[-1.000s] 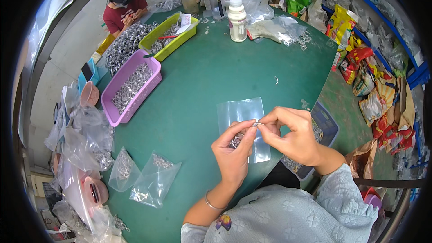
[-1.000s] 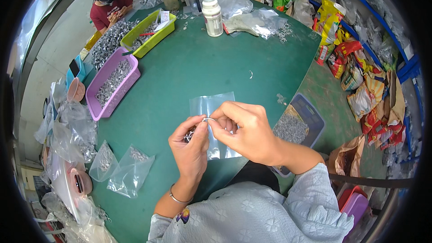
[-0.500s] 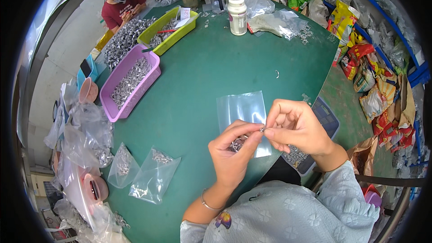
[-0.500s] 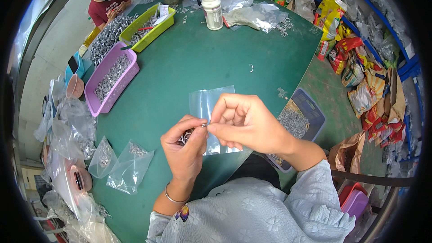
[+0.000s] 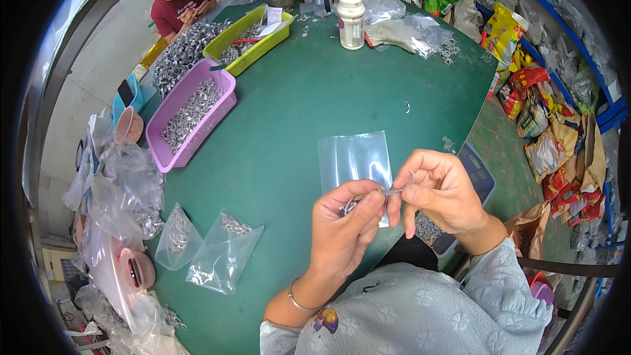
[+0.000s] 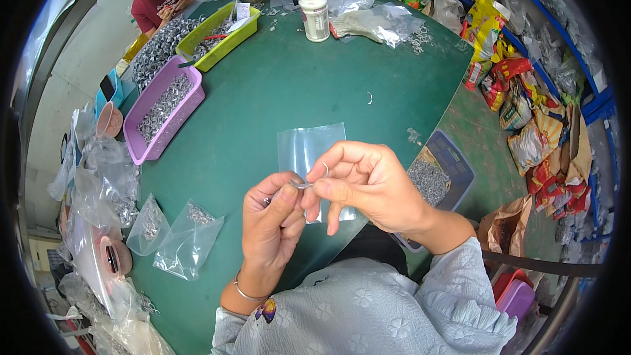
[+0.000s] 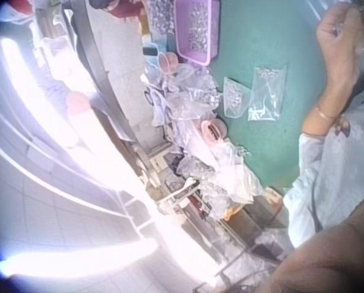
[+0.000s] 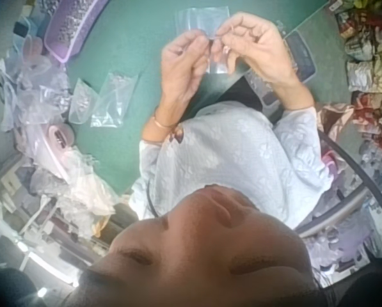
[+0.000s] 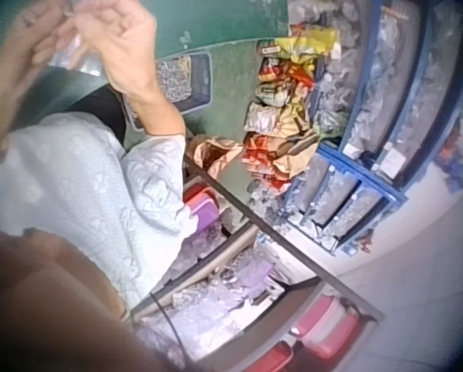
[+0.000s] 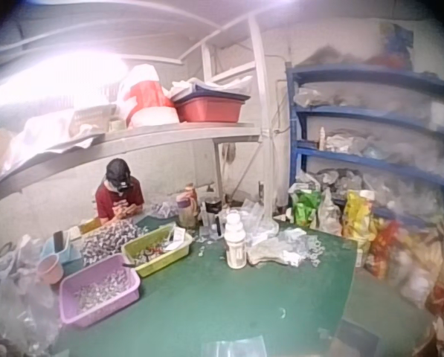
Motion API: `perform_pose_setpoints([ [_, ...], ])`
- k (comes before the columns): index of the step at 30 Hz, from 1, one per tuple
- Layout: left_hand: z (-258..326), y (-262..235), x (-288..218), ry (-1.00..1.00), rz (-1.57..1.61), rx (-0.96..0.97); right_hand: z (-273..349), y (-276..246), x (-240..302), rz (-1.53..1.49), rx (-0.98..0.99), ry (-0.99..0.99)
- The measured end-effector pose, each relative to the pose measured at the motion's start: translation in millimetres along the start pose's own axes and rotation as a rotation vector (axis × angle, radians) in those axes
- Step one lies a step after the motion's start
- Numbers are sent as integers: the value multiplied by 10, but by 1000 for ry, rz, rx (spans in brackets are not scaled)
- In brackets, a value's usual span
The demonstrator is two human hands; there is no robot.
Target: The person sorts small metallic hooks into plastic bags by hand, then writes numbers on a small piece of paper using a red pencil.
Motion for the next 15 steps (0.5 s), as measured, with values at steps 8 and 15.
perform_pose_setpoints([
  [8, 26, -4, -6, 8, 16, 21, 13, 16, -8, 11, -27, -28],
  [15, 32, -1, -14, 13, 3, 29, 24, 30, 1, 65, -29, -52],
])
Point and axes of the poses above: each hand's wrist, its own z-axis away from the middle knuckle, its own y-axis out of the palm, x = y × z, the point moved 6 cm from there along -z, towards the middle knuckle, and after that the axes turned 14 degrees about -z, right-handed, at the moved point
